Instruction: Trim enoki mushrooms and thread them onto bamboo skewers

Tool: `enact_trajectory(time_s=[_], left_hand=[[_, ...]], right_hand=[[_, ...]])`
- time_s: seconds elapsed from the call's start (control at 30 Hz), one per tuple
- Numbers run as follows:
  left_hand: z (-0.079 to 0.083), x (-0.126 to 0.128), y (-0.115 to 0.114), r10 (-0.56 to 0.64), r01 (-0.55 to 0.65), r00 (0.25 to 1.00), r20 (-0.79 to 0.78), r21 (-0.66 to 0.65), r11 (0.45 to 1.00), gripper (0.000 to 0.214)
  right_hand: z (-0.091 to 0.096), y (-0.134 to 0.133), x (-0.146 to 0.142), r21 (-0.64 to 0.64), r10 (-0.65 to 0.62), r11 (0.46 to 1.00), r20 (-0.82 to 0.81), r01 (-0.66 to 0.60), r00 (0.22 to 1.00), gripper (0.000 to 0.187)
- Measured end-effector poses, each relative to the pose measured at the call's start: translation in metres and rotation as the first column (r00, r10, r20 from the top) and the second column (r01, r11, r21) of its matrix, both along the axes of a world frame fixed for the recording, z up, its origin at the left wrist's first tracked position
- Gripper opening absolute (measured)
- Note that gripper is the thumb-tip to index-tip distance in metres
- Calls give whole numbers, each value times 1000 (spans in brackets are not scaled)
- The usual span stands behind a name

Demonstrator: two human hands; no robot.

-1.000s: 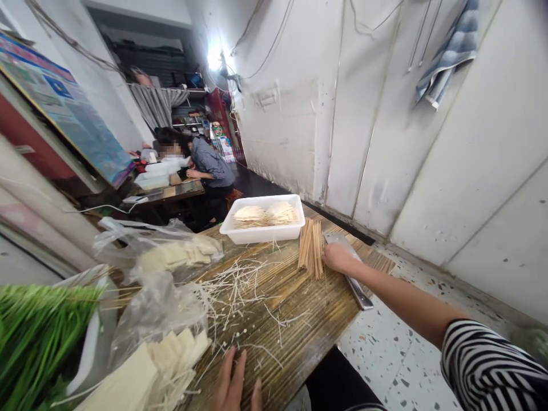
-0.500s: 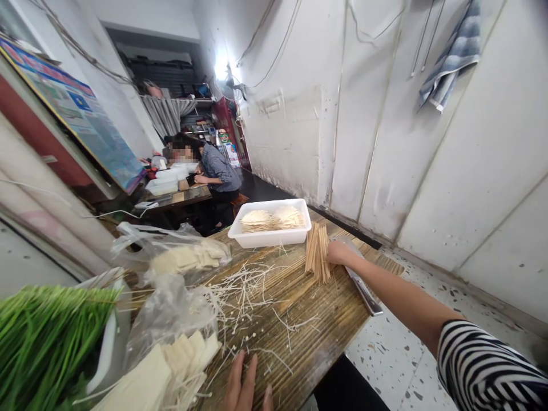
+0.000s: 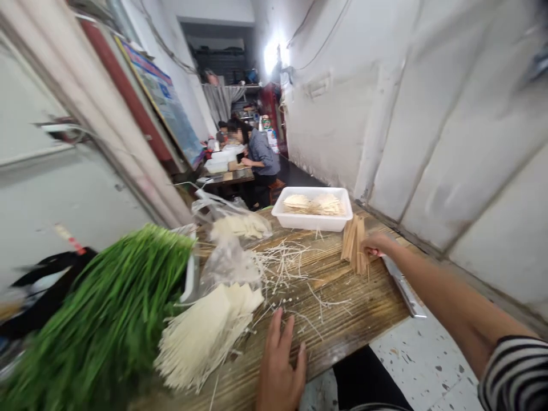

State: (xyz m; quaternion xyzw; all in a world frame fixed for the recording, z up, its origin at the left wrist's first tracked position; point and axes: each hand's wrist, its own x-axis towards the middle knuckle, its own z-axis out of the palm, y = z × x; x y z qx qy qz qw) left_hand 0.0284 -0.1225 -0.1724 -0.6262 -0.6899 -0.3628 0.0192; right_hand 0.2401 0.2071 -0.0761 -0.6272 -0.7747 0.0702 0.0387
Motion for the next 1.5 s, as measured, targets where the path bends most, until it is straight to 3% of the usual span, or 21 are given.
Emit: enact_trajectory(time_s=[0.13, 0.17, 0.23, 0.3, 0.4, 0.43, 0.5, 0.57, 0.63, 0.7, 0.83, 0.97, 1.13, 1.5], left_hand=[[8, 5, 1, 33, -33, 999, 10, -45, 998, 50], [9, 6, 1, 36, -35, 999, 12, -47, 998, 50], [12, 7, -1, 42, -42, 999, -2, -27, 999, 51], [19, 5, -4, 59, -58, 997, -51, 27, 998, 54], [38, -10, -9, 175, -151, 970, -168, 150, 977, 62], [46, -19, -9, 239, -203, 950, -203, 181, 962, 65], [61, -42, -6, 370, -332, 892, -262, 177, 926, 70], [71, -68, 0, 426, -422, 855, -296, 81, 903, 74], [75, -93, 7, 423, -458, 852, -307, -49, 887, 76], [74, -112, 12, 390, -450, 870, -302, -166, 877, 76], [67, -128, 14, 322, -397, 905, -278, -280, 874, 74], [64, -130, 14, 301, -374, 919, -254, -321, 870, 69], [59, -135, 14, 298, -376, 915, -272, -307, 874, 68], [63, -132, 17, 311, -391, 907, -284, -293, 873, 63]], right_hand=[[20, 1, 1, -166, -51, 985, -27, 46, 998, 24], [27, -3, 1, -170, -42, 985, -48, 34, 998, 35], [38, -18, -1, -118, 2, 993, -127, -17, 992, 43], [40, -46, -5, -29, 77, 996, -226, -86, 971, 29], [19, -102, -15, 99, 198, 980, -312, -175, 929, 8], [8, -121, -18, 245, 344, 929, -292, -278, 892, 6], [-15, -153, -25, 437, 611, 742, -127, -509, 781, 13], [-34, -172, -31, 483, 768, 564, -12, -669, 640, 20], [-47, -179, -37, 442, 838, 480, 26, -758, 546, 22], [-53, -176, -41, 373, 857, 481, -10, -794, 515, 25], [-51, -162, -41, 230, 836, 546, -206, -806, 508, 40], [-43, -159, -38, 97, 767, 613, -311, -784, 561, 26], [-42, -162, -40, 90, 697, 690, -348, -718, 627, 16], [-57, -160, -41, 34, 619, 754, -373, -656, 691, 21]])
